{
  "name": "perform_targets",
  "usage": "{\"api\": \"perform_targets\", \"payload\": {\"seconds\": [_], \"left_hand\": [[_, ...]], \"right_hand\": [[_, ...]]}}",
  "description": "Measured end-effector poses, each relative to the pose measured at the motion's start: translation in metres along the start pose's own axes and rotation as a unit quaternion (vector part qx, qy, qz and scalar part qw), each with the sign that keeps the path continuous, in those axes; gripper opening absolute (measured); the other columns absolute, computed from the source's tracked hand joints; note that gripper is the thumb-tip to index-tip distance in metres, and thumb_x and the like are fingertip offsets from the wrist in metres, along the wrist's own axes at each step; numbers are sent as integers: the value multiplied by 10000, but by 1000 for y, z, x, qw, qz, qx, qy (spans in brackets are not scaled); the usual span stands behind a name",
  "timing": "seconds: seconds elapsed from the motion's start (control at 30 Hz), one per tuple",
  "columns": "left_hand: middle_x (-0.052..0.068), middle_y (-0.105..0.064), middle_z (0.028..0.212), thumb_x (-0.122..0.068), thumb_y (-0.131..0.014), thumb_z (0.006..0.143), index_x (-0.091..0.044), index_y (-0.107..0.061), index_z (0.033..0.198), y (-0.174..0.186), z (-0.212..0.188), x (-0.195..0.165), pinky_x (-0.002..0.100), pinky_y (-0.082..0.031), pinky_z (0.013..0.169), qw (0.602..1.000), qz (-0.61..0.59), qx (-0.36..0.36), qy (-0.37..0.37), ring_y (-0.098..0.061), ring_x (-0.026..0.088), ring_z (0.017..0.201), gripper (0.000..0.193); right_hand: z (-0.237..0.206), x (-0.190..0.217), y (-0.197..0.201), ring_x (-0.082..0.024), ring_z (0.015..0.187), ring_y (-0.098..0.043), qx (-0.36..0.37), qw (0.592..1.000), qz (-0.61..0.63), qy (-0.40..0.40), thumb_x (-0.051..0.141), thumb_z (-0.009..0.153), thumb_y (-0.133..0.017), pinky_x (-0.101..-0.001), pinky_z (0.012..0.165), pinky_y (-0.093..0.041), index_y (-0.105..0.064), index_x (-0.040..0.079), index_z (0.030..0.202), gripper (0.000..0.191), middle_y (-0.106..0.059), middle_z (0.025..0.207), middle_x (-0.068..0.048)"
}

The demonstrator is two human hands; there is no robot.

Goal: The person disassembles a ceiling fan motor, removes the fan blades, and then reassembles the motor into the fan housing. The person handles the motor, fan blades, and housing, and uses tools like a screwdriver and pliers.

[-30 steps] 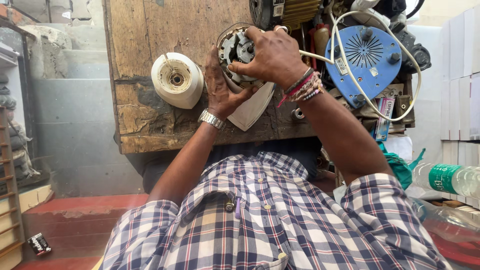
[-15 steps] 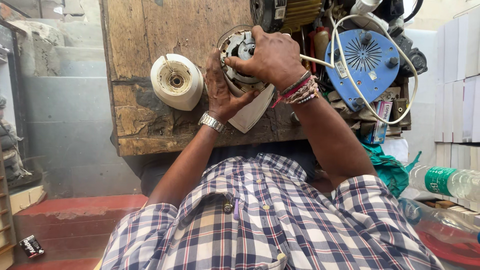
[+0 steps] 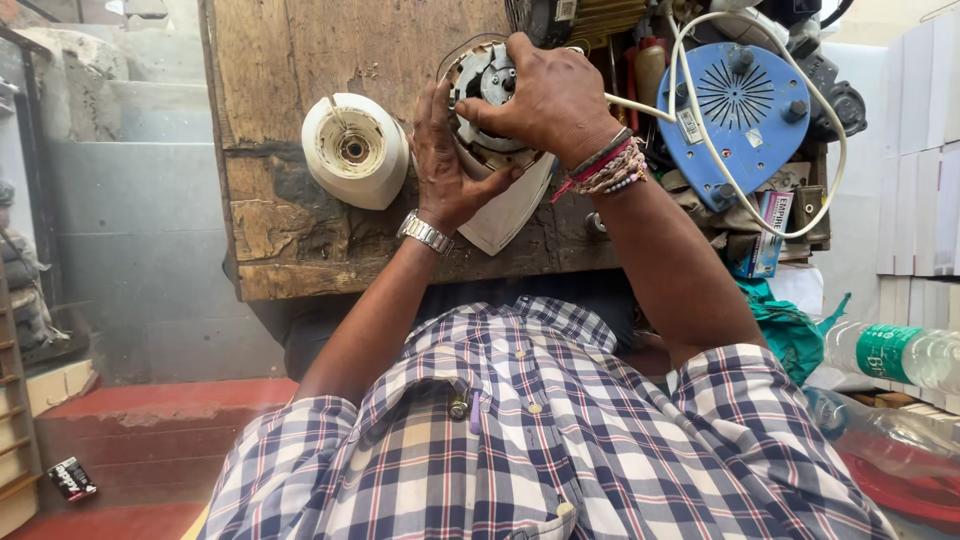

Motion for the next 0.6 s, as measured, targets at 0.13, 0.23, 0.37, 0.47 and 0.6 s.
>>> {"api": "perform_targets", "payload": {"seconds": [0.13, 0.23, 0.37, 0.47, 0.6], "left_hand": [[222, -186, 1692, -614, -934, 744, -217, -84, 1672, -2, -1, -3, 572, -297, 1294, 1000, -11, 1, -3, -252, 424, 1583, 1319], [225, -187, 1688, -611, -941, 728, -218, -93, 1668, -5, -2, 0, 560, -313, 1290, 1000, -24, 6, 8, -260, 419, 1578, 1325], [219, -189, 1688, -609, -947, 718, -208, -81, 1664, -3, -1, -2, 563, -296, 1292, 1000, -18, -1, -8, -251, 419, 1579, 1345], [223, -186, 1691, -610, -943, 736, -211, -81, 1670, -5, -1, -1, 554, -312, 1301, 1000, -28, 6, -5, -247, 419, 1585, 1332], [220, -197, 1696, -618, -933, 753, -220, -83, 1675, -6, -2, -1, 554, -319, 1309, 1000, -23, 5, -8, -251, 412, 1595, 1316]], "right_hand": [[3, -7, -7, -358, 754, -728, 36, 999, 7, -11, 771, 829, -706, -463, 722, -584, -609, -10, 1198, 869, -711, 810, -219], [5, -9, -11, -360, 801, -737, 60, 998, 1, -11, 765, 845, -692, -463, 726, -593, -609, -14, 1199, 860, -715, 866, -218], [7, -6, -11, -361, 777, -733, 39, 999, -29, 3, 791, 855, -684, -453, 688, -591, -605, -31, 1230, 907, -719, 826, -218], [8, -8, -15, -360, 759, -732, 46, 998, -32, 1, 809, 834, -690, -443, 652, -597, -612, -43, 1232, 944, -718, 829, -221], [7, -7, -4, -351, 732, -739, 0, 999, -33, 28, 821, 811, -713, -443, 643, -601, -645, -30, 1222, 948, -726, 828, -220]]}}
Point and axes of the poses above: each hand's wrist, its own z-axis towards the middle knuckle, its own y-axis out of the back of the hand, x = y × z, the point moved 10 cm from there along z, towards the middle knuckle
